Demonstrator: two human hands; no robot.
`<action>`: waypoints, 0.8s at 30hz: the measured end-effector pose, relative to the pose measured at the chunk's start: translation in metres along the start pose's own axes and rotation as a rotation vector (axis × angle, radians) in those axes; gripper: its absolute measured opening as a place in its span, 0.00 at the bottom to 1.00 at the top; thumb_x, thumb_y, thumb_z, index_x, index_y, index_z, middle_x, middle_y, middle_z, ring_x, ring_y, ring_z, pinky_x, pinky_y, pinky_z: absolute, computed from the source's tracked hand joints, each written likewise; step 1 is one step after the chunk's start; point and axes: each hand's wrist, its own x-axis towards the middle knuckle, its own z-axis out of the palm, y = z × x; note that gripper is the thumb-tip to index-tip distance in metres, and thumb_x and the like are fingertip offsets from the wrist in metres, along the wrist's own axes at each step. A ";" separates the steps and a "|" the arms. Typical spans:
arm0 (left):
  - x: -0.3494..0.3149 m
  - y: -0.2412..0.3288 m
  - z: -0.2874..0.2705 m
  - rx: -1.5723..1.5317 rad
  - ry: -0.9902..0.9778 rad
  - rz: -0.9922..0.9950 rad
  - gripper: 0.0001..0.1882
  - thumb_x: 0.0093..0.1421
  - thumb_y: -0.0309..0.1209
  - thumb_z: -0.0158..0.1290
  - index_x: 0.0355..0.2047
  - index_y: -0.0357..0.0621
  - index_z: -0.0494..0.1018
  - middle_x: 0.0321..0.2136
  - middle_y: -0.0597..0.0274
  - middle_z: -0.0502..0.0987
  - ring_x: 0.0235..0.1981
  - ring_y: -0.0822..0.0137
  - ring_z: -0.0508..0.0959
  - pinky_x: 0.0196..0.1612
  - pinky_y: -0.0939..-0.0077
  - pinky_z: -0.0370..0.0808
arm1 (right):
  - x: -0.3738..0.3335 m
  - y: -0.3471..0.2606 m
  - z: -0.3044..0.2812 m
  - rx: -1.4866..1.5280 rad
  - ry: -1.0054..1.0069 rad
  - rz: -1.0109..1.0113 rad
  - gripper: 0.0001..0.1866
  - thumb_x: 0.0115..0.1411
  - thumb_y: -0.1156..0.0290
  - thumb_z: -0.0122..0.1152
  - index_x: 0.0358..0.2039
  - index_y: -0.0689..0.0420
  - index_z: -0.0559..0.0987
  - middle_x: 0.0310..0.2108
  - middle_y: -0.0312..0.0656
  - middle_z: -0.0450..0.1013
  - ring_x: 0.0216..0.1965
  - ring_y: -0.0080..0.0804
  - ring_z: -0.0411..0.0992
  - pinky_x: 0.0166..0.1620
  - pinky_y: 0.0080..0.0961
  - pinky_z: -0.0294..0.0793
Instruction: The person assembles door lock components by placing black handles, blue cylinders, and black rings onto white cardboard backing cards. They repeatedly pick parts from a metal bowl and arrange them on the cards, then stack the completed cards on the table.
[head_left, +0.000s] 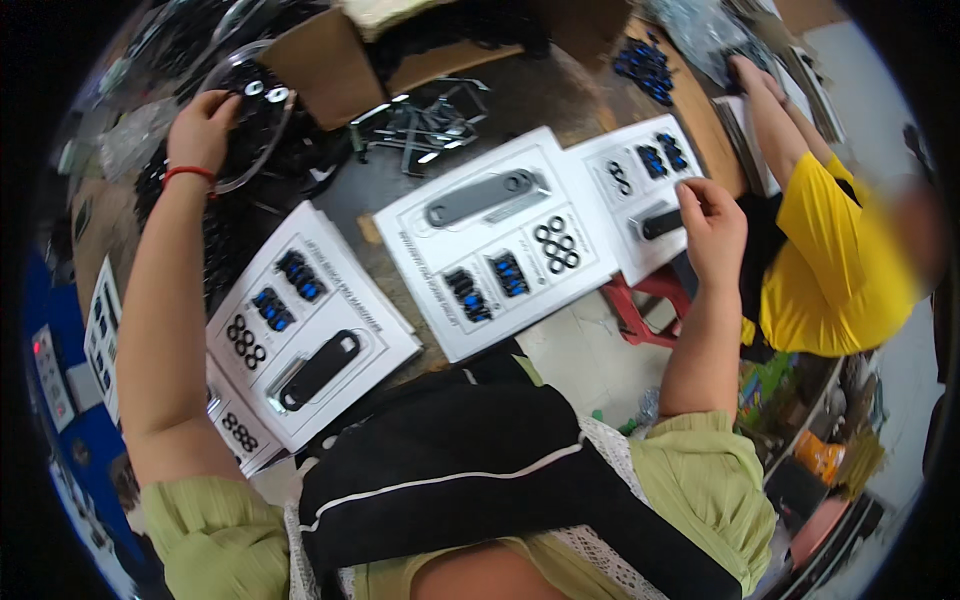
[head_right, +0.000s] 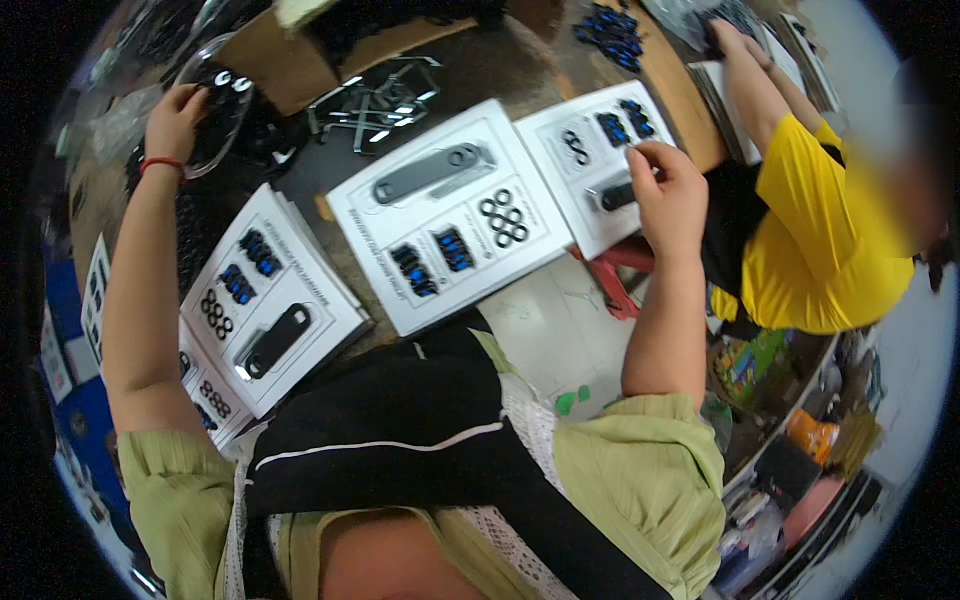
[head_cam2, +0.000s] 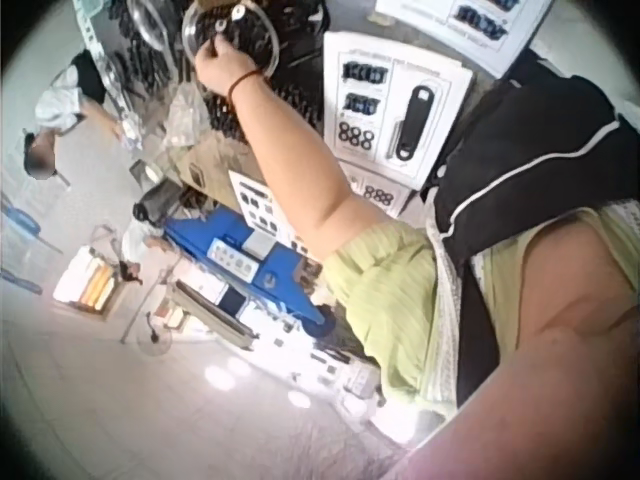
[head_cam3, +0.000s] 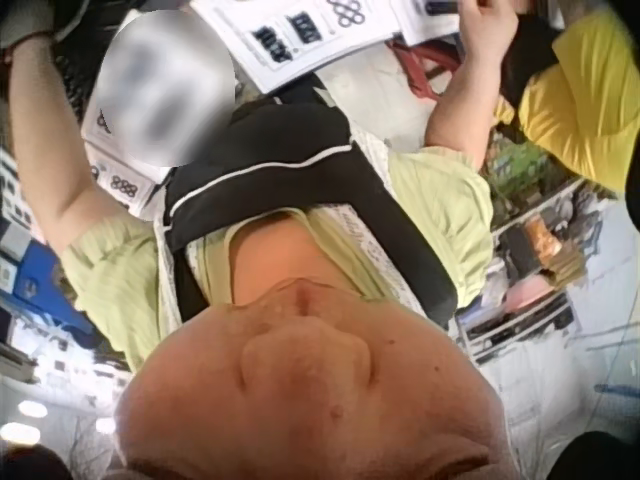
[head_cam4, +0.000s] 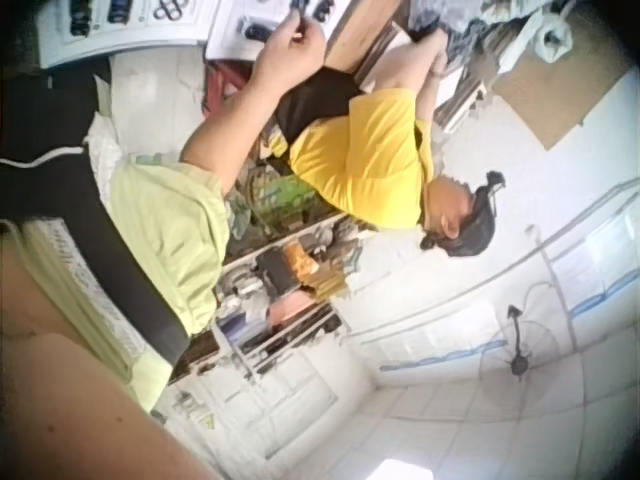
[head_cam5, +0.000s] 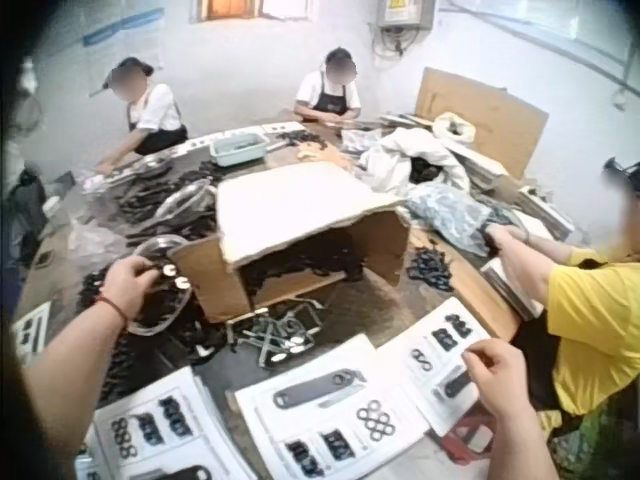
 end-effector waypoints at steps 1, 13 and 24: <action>-0.007 -0.001 0.001 -0.027 0.016 -0.011 0.17 0.60 0.38 0.56 0.42 0.36 0.78 0.34 0.57 0.82 0.36 0.68 0.80 0.42 0.75 0.74 | -0.001 -0.007 0.001 -0.019 0.010 -0.016 0.08 0.56 0.72 0.64 0.33 0.63 0.80 0.25 0.38 0.76 0.25 0.21 0.70 0.31 0.19 0.70; -0.141 0.180 0.002 -0.848 -0.565 -0.212 0.13 0.61 0.34 0.57 0.40 0.37 0.76 0.26 0.66 0.78 0.29 0.79 0.75 0.31 0.86 0.67 | -0.015 -0.148 0.084 0.626 -0.474 -0.143 0.11 0.54 0.74 0.65 0.38 0.61 0.79 0.29 0.36 0.75 0.29 0.21 0.71 0.33 0.18 0.70; -0.124 0.267 0.106 -0.350 -0.589 0.639 0.12 0.61 0.32 0.53 0.38 0.35 0.78 0.34 0.53 0.79 0.36 0.59 0.79 0.41 0.71 0.74 | -0.006 -0.022 0.013 0.023 -0.104 0.107 0.09 0.57 0.69 0.60 0.34 0.60 0.81 0.29 0.44 0.77 0.31 0.36 0.75 0.37 0.27 0.73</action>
